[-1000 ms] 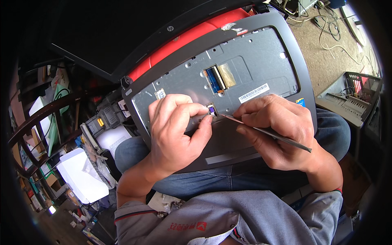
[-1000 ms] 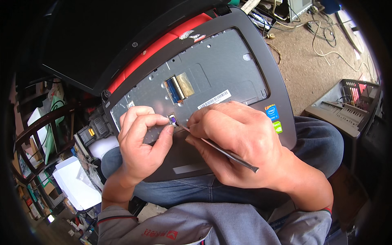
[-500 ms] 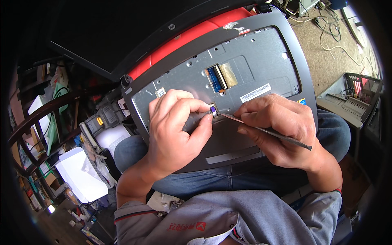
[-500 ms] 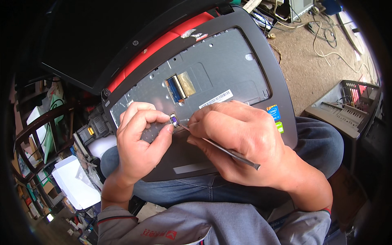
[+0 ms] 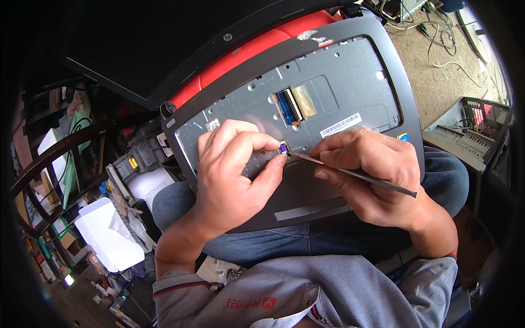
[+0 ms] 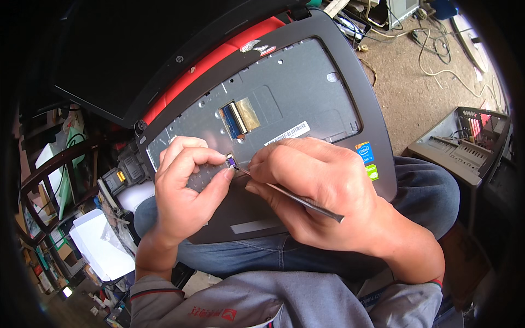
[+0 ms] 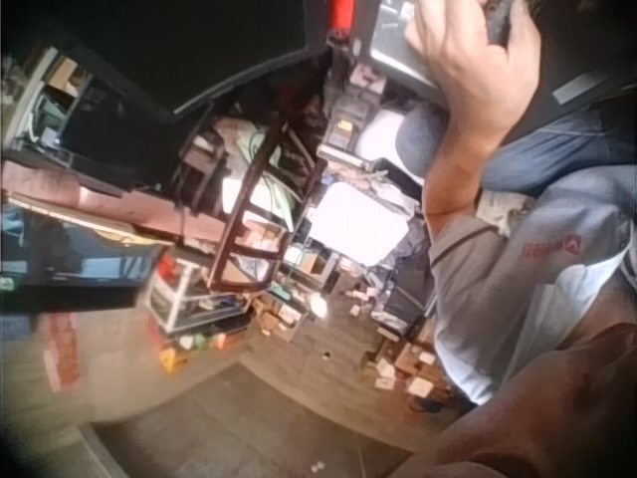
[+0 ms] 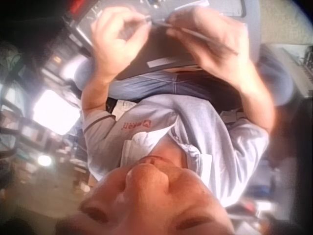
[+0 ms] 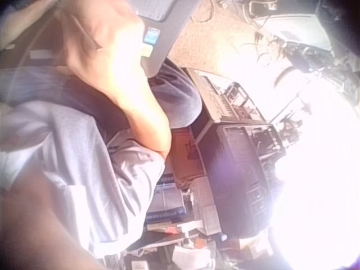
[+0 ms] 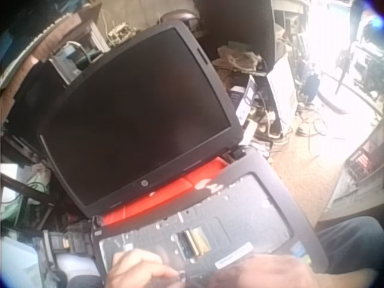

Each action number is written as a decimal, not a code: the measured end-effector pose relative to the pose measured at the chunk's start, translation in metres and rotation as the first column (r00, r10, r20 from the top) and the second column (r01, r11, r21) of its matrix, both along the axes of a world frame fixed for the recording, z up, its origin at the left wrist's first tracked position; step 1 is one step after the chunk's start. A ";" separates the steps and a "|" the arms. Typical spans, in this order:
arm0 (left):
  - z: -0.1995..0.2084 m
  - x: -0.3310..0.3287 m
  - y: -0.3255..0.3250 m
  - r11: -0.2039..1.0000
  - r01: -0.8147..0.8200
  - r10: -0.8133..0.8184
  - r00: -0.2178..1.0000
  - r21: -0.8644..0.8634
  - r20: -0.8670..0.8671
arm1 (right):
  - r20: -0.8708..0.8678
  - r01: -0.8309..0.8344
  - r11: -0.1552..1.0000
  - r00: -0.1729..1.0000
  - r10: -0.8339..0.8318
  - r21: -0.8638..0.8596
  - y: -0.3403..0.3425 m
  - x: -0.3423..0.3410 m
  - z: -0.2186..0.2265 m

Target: The person works on the underside of a laptop, using tweezers to manipulate a small component and a power drill to remove screws. The person is seated on the floor in a cluttered room.

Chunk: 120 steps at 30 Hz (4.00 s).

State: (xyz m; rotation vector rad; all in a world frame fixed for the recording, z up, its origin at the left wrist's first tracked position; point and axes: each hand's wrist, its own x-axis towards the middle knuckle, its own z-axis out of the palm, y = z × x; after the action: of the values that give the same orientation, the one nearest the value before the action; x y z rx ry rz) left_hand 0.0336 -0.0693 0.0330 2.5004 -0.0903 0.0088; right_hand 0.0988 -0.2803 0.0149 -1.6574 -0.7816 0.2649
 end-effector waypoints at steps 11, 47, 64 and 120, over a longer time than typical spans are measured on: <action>-0.003 -0.001 -0.004 0.999 -0.016 0.015 0.999 0.033 0.042 | 0.026 -0.022 1.000 0.999 0.023 -0.010 0.000 0.002 0.001; 0.010 0.005 0.016 0.978 0.186 -0.194 0.976 0.089 0.095 | 0.046 0.005 0.998 0.999 -0.002 -0.064 -0.001 0.000 0.005; 0.001 0.001 0.021 0.932 0.288 -0.328 0.928 0.220 0.174 | -0.035 0.304 0.952 0.952 -0.304 0.014 -0.025 0.003 0.031; 0.012 -0.339 0.367 0.406 -0.838 0.907 0.417 0.365 -0.053 | 0.385 0.358 0.909 0.886 -0.259 -0.213 -0.024 0.037 0.008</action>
State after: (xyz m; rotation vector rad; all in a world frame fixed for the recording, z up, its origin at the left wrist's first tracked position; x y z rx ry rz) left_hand -0.3058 0.2980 0.0452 2.4731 1.4791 0.1380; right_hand 0.1355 -0.3047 0.0233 -2.1058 -0.7453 -0.1637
